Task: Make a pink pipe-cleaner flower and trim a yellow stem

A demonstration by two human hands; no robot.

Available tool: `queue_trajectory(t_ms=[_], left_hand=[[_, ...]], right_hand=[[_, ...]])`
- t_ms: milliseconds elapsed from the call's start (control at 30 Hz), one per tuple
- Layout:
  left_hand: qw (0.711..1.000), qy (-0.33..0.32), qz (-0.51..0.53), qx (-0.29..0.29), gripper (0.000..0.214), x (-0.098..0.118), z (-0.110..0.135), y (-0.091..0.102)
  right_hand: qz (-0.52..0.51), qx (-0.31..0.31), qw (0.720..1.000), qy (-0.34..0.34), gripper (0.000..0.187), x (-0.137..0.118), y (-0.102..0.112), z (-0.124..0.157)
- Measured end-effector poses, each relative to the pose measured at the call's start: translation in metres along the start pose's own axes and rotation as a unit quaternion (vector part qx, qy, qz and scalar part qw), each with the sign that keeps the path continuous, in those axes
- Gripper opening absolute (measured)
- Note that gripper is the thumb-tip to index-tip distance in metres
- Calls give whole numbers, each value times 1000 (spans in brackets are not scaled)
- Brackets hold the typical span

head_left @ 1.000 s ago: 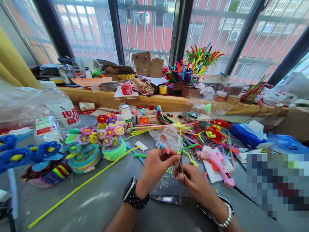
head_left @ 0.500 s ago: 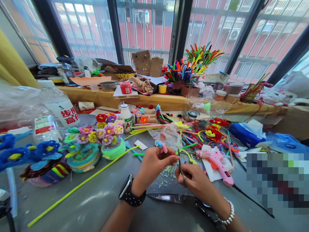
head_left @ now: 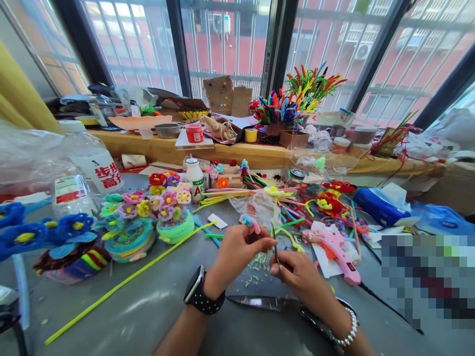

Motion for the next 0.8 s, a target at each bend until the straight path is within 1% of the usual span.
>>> queue_trajectory(t_ms=[467,800], left_hand=[[1000,2,27,8,15,0,-1,1],[999,4,37,10,14,-2,-2,1]], right_hand=[[29,27,999,-17,32,5,0,-1],[13,43,998,-35,38,6,2,0]])
Point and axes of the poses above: each hand's wrist, its own z-axis away from the middle knuckle, its own y-axis out of the back of the hand, x = y × z, the point moved 7 cm from there along -z, towards the middle knuckle, and after that the axes turned 8 degrees about y, right-handed, at the moved point
